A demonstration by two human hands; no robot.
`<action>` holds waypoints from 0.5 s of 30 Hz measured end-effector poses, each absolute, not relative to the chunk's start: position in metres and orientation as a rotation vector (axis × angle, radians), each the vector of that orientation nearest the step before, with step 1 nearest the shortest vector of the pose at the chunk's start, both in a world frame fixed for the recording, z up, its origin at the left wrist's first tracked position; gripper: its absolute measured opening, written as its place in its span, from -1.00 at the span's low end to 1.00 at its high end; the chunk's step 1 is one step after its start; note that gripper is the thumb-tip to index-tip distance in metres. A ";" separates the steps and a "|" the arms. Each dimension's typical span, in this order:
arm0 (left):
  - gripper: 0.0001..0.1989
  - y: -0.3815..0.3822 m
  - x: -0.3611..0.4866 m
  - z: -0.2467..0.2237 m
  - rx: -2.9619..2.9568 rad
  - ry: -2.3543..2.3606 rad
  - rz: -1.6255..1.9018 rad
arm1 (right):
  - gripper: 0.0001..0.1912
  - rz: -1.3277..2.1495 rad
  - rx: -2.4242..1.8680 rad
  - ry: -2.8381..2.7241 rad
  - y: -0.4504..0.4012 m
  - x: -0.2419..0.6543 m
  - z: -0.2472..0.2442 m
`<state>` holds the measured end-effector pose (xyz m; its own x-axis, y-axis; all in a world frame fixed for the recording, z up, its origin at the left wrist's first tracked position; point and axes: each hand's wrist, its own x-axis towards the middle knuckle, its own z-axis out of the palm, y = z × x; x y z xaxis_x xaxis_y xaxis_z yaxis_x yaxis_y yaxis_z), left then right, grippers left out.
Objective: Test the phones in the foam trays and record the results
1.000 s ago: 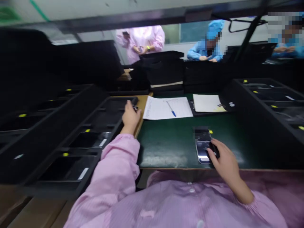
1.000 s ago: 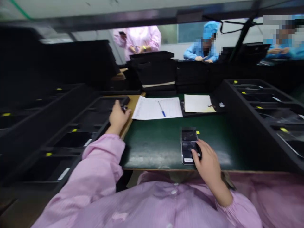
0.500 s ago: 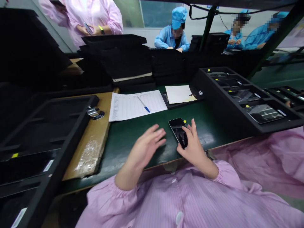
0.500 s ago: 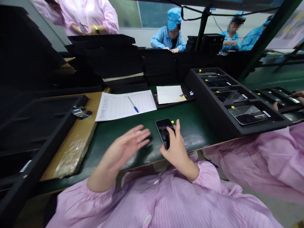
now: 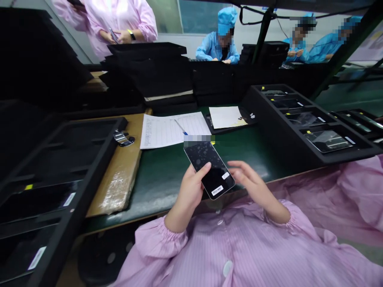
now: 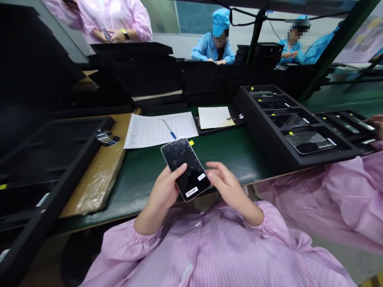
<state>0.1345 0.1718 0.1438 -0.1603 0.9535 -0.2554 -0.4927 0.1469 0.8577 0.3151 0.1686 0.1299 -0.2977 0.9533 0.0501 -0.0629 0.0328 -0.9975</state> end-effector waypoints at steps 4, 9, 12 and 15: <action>-0.55 0.158 0.129 0.149 0.698 1.130 1.482 | -0.58 1.716 -0.870 -1.362 0.155 0.301 0.128; -0.49 0.152 0.118 0.156 0.861 1.181 1.451 | -0.49 1.858 -0.717 -1.172 0.149 0.297 0.136; -0.40 0.150 0.106 0.153 1.047 1.162 1.235 | -0.45 1.840 -0.708 -1.016 0.149 0.299 0.137; -0.33 0.162 0.079 0.131 1.268 1.157 1.119 | -0.49 1.745 -0.714 -0.871 0.166 0.302 0.137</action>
